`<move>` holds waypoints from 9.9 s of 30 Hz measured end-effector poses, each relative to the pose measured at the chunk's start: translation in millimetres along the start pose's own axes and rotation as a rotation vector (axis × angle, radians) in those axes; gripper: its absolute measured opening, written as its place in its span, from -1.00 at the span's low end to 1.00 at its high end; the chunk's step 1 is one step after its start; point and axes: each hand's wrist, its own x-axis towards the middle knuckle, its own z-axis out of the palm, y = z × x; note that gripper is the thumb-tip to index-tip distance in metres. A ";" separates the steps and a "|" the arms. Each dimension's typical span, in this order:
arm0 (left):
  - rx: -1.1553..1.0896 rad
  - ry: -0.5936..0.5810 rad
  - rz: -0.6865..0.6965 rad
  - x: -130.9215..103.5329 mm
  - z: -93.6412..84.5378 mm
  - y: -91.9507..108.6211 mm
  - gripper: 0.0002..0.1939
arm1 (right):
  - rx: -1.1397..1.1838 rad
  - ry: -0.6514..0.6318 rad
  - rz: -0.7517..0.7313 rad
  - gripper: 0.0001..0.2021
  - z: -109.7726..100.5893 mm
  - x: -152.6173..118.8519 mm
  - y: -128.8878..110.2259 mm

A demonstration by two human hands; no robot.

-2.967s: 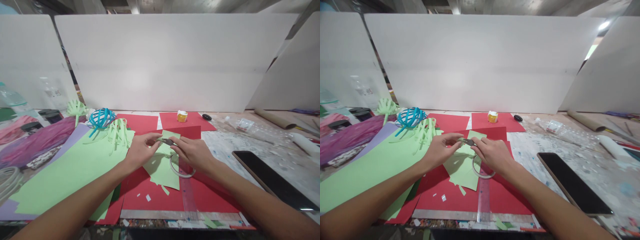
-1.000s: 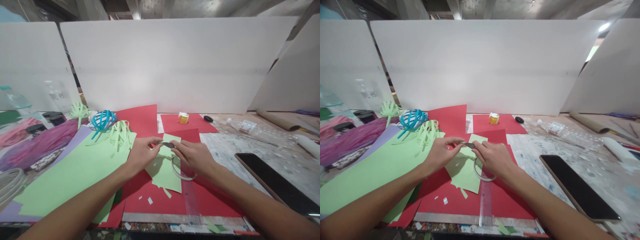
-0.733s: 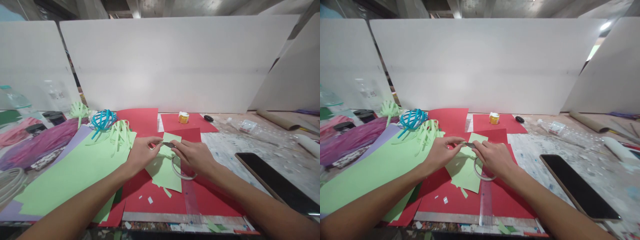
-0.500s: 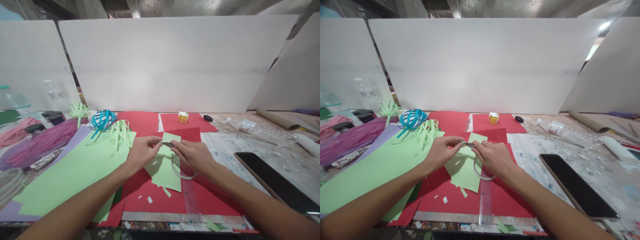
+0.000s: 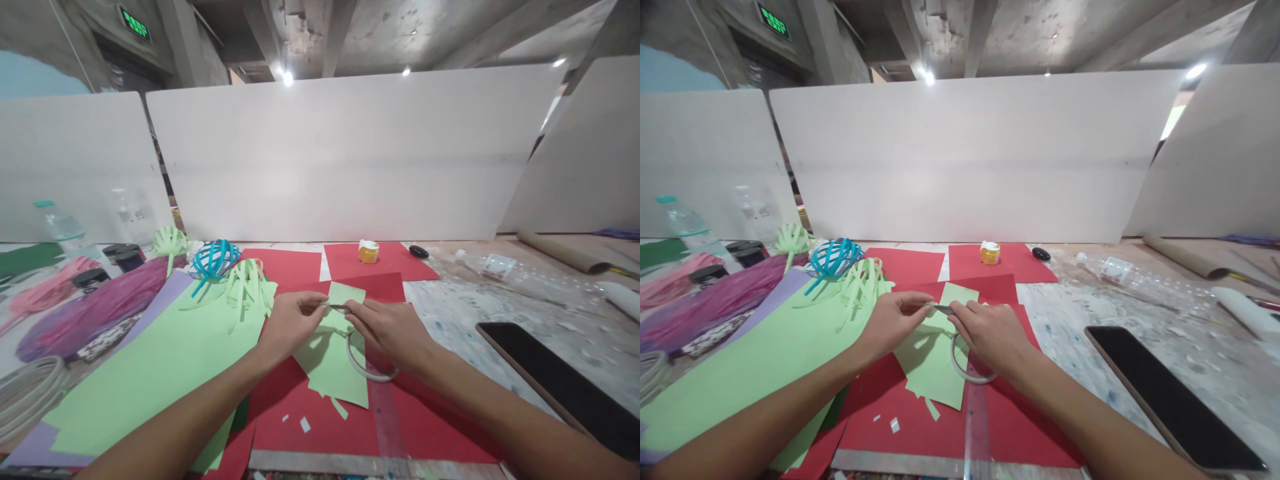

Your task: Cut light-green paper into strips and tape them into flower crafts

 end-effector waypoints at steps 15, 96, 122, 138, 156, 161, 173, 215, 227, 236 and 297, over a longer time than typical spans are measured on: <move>-0.295 -0.184 -0.040 -4.3 3.2 4.9 -0.66 | 1.041 -0.084 0.463 -0.77 -10.3 11.9 -13.1; -0.119 0.116 0.120 -7.5 -2.5 9.4 -0.84 | 1.597 -0.543 0.552 -0.52 -11.0 6.4 -12.4; -0.371 0.035 0.044 -4.1 -3.9 11.6 -0.86 | 1.570 -0.445 0.466 -0.55 -6.2 5.3 -11.2; -0.338 0.051 0.043 -6.5 -3.3 14.2 -0.86 | 1.549 -0.436 0.475 -0.55 -4.3 5.3 -11.7; -0.312 0.015 0.089 -6.8 -4.3 13.8 -0.86 | 1.510 -0.417 0.452 -0.55 -4.1 5.1 -10.9; -0.289 0.009 0.095 -6.7 -4.9 11.9 -0.85 | 1.523 -0.435 0.461 -0.55 -4.2 5.6 -11.3; -0.274 0.013 0.103 -5.8 -5.4 11.8 -0.86 | 1.501 -0.412 0.444 -0.53 -3.6 5.8 -10.6; -0.321 0.001 0.075 -6.5 -2.9 10.1 -0.77 | 1.534 -0.379 0.494 -0.53 -0.3 4.5 -15.4; 0.084 -0.217 0.122 0.9 -12.8 2.0 -0.70 | 1.631 -0.319 0.633 -0.55 2.1 6.4 -8.6; 0.507 -0.440 0.314 4.4 -11.0 -27.1 -0.75 | 1.653 -0.327 0.660 -0.54 4.1 6.3 -10.7; -0.264 -0.046 0.085 -0.4 -5.8 1.8 -0.82 | 1.388 -0.333 0.514 -0.48 9.0 2.1 -15.6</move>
